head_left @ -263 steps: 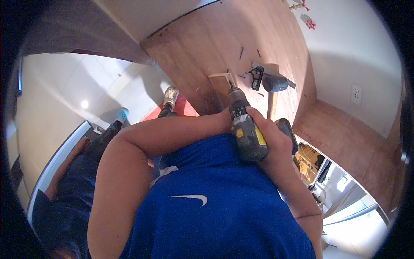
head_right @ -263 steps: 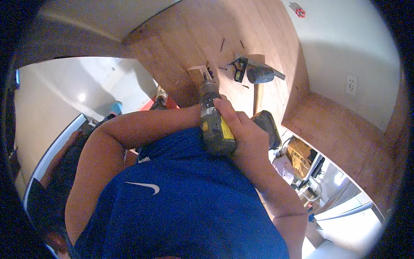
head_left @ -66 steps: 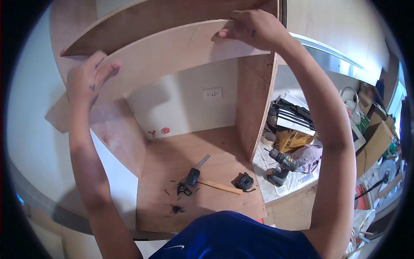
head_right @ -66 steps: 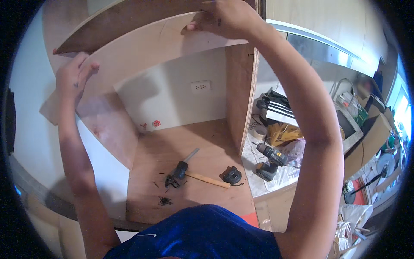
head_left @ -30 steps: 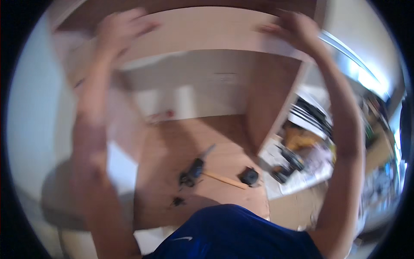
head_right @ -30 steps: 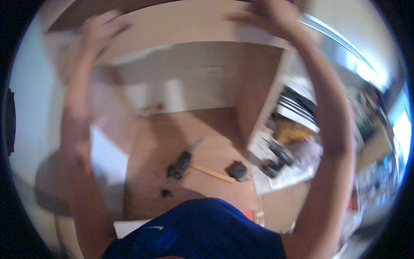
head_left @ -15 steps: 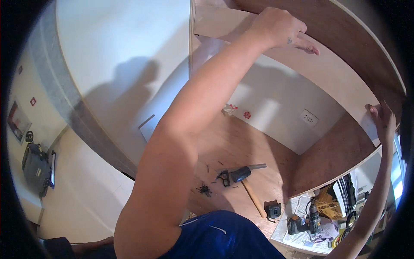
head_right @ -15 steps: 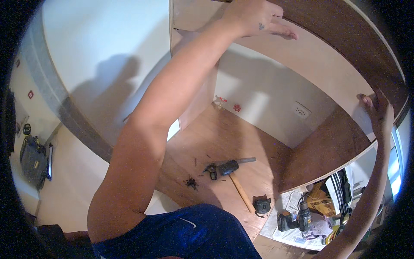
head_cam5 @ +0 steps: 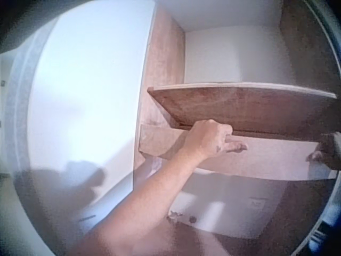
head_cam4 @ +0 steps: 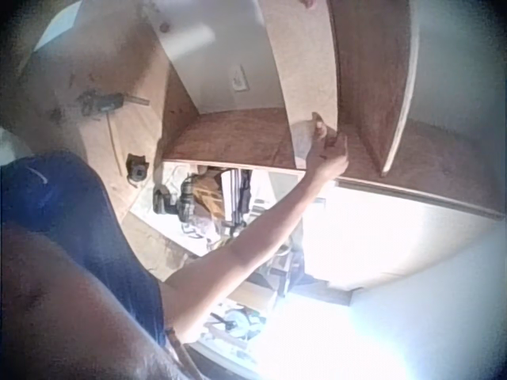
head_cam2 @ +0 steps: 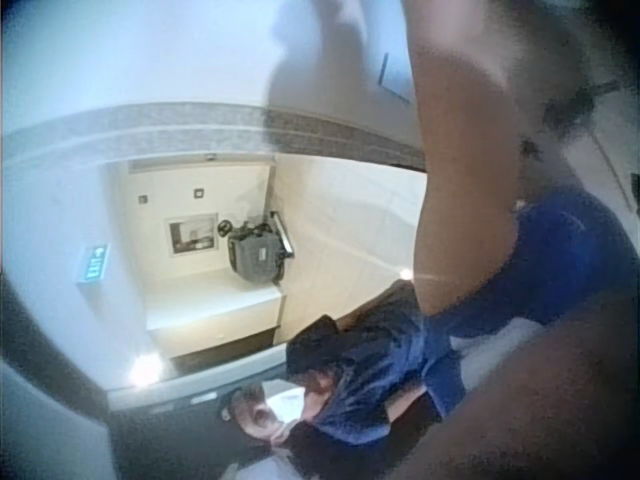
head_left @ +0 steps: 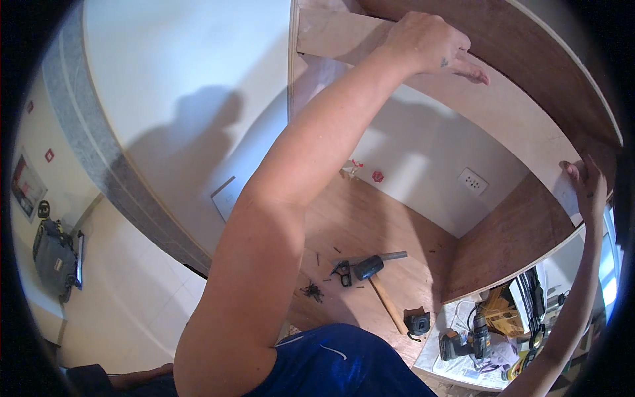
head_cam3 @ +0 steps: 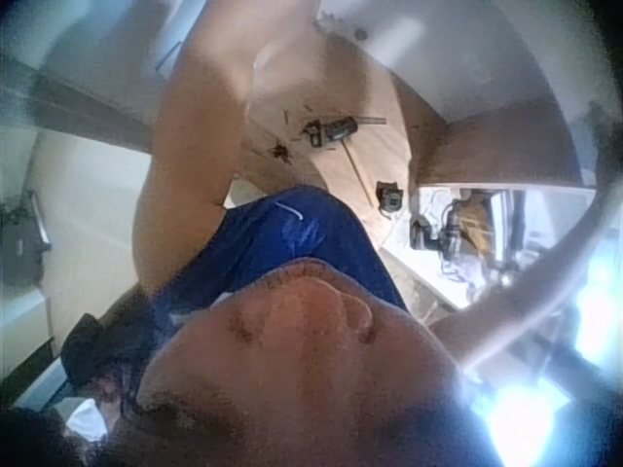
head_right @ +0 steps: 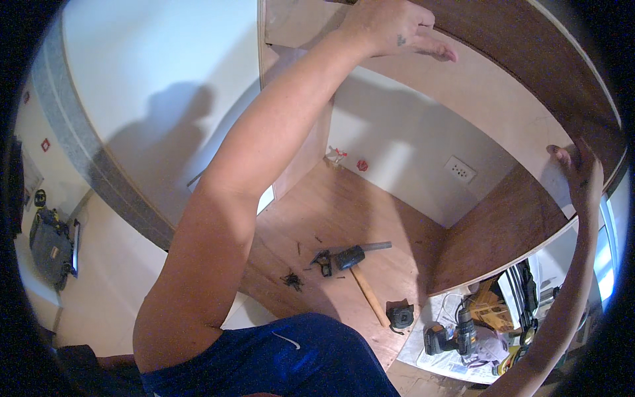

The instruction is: The person assembles a wooden cabinet by securing a curved shelf to the frame. They use a cordless drill to drive screws into pre-drilled holes and a rubber mallet to tap the shelf into place. The person repeatedly positions the shelf, aligns it, and fastens it to the cabinet structure.

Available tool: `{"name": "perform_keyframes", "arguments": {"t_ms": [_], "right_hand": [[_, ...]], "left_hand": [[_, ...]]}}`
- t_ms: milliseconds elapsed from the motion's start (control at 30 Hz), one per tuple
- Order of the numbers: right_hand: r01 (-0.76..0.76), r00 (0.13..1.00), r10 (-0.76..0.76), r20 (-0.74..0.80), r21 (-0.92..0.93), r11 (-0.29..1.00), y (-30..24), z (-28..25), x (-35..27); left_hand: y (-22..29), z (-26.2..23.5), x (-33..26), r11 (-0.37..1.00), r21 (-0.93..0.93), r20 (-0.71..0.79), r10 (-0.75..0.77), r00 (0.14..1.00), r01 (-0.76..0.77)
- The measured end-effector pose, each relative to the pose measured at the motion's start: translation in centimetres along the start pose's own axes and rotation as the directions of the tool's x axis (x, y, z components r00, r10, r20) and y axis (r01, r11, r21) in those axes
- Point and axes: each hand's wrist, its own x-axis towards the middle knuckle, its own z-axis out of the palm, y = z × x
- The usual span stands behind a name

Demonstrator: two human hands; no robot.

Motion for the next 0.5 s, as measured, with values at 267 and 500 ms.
{"name": "perform_keyframes", "arguments": {"t_ms": [267, 500], "right_hand": [[-0.026, 0.999, 0.026, 0.030, 0.000, 1.000, -0.6, -0.2, -0.1], [0.008, 1.000, -0.008, -0.008, 0.057, 0.998, 0.4, 0.3, -0.2]], "left_hand": [[0.4, -0.5, -0.1, 0.999, 0.037, 0.033, -0.017, 0.999, 0.016], [-0.2, 0.1, 0.0, 0.999, 0.032, -0.008, 0.034, 0.999, -0.034]]}}
